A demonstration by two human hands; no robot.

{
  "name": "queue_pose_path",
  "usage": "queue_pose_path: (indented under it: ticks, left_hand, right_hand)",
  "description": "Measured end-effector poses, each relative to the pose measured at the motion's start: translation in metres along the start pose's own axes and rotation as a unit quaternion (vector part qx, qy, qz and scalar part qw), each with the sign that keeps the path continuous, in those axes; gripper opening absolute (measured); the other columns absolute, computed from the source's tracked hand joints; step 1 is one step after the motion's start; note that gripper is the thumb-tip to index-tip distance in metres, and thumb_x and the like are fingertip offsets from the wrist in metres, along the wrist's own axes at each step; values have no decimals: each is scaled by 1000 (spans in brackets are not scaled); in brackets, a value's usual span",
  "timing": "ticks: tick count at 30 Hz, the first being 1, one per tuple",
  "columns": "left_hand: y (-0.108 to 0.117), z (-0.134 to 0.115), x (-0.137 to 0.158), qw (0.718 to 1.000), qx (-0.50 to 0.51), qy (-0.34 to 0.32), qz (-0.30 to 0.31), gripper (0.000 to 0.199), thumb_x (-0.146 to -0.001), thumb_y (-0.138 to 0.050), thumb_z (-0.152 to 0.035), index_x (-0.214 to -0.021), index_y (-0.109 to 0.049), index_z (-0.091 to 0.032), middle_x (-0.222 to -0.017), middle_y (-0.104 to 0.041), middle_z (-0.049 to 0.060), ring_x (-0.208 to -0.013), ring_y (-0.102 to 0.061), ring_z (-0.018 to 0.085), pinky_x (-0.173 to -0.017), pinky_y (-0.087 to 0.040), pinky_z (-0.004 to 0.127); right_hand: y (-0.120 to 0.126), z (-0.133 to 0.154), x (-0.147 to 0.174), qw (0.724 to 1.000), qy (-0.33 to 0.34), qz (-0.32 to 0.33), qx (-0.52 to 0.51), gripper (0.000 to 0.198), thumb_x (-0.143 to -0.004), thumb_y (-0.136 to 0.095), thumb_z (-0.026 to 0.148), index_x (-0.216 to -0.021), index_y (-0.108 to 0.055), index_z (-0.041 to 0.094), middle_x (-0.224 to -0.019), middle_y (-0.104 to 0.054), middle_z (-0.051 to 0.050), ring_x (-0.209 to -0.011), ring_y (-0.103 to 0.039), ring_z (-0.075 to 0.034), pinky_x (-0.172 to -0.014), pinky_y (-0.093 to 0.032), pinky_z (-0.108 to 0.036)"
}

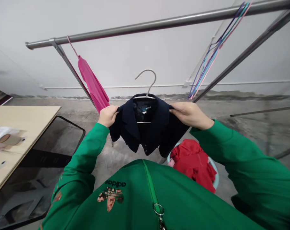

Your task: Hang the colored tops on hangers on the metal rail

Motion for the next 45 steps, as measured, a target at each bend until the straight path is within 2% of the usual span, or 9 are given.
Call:
queue_pose_path:
  ticks: [8, 15, 19, 23, 25, 29, 35, 40, 45]
  left_hand:
    - [18, 12, 2, 998, 26, -31, -43, 35, -95, -34, -33, -105, -62, -14, -95, -68, 10, -93, -63, 22, -83, -49, 35]
    - [6, 33, 23, 999, 32, 42, -3, 41, -89, -51, -31, -126, -50, -14, -123, -61, 15, -114, -57, 27, -95, -47, 42]
    - [-13, 34, 66, 995, 46, 91, 4, 40, -91, -47, -27, -129, -48, -16, -124, -60, 15, -116, -57, 26, -95, -49, 42]
    - [-36, 15, 119, 988, 67, 96, 105, 29, -91, -45, -25, -117, -57, -18, -115, -64, 11, -105, -63, 23, -86, -52, 36]
    - [-45, 3, 140, 979, 84, 105, 154, 26, -92, -44, -24, -113, -58, -19, -114, -65, 10, -104, -63, 22, -86, -52, 35]
    - [-56, -13, 166, 961, 118, 150, 201, 27, -93, -41, -26, -113, -58, -19, -110, -65, 9, -100, -64, 21, -86, -51, 32]
    - [-60, -24, 191, 947, 145, 182, 222, 28, -93, -40, -25, -111, -60, -19, -107, -66, 9, -96, -65, 21, -85, -51, 32]
    - [-58, -27, 218, 928, 161, 241, 234, 30, -92, -38, -24, -111, -61, -18, -108, -66, 10, -98, -65, 22, -88, -51, 34]
    - [-57, -27, 241, 913, 169, 278, 246, 31, -91, -37, -23, -109, -63, -19, -106, -68, 10, -95, -67, 22, -85, -52, 33]
  right_hand:
    - [7, -1, 3, 998, -15, -6, -58, 29, -89, -43, 38, -92, -68, 23, -88, -70, -5, -88, -67, -21, -81, -52, -30]
    - [2, -10, -1, 974, -117, -10, -193, 35, -80, -54, 52, -73, -66, 19, -74, -67, -5, -76, -64, -22, -70, -52, -31]
    - [6, -8, -19, 911, -243, 0, -333, 31, -72, -63, 48, -82, -67, 18, -75, -69, -3, -73, -65, -21, -66, -53, -30]
    - [16, 8, -50, 819, -339, 39, -461, 18, -71, -65, 26, -87, -64, 19, -72, -71, -3, -65, -67, -18, -63, -56, -29]
    - [19, 20, -70, 802, -341, 64, -486, 14, -71, -62, 18, -86, -63, 18, -73, -71, -5, -64, -68, -18, -61, -57, -29]
    - [13, 50, -122, 823, -285, 83, -484, 8, -78, -56, 12, -82, -62, 15, -70, -71, -7, -57, -66, -16, -57, -57, -27]
    - [-27, 90, -207, 834, -248, 6, -492, 14, -80, -47, 5, -75, -57, 13, -56, -61, -3, -51, -59, -14, -53, -51, -25]
    - [-61, 92, -259, 837, -256, -57, -480, 13, -77, -45, 4, -75, -51, 15, -47, -47, 3, -45, -51, -13, -48, -46, -24]
    - [-86, 84, -286, 849, -252, -100, -453, 14, -73, -46, 3, -73, -48, 17, -49, -44, 4, -47, -47, -11, -49, -44, -23]
Point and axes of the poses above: each hand's wrist, its own x-axis away from the middle knuckle, its own y-axis out of the back of the hand, z = x × y, the point moved 2 cm from there along -x, towards the middle knuckle
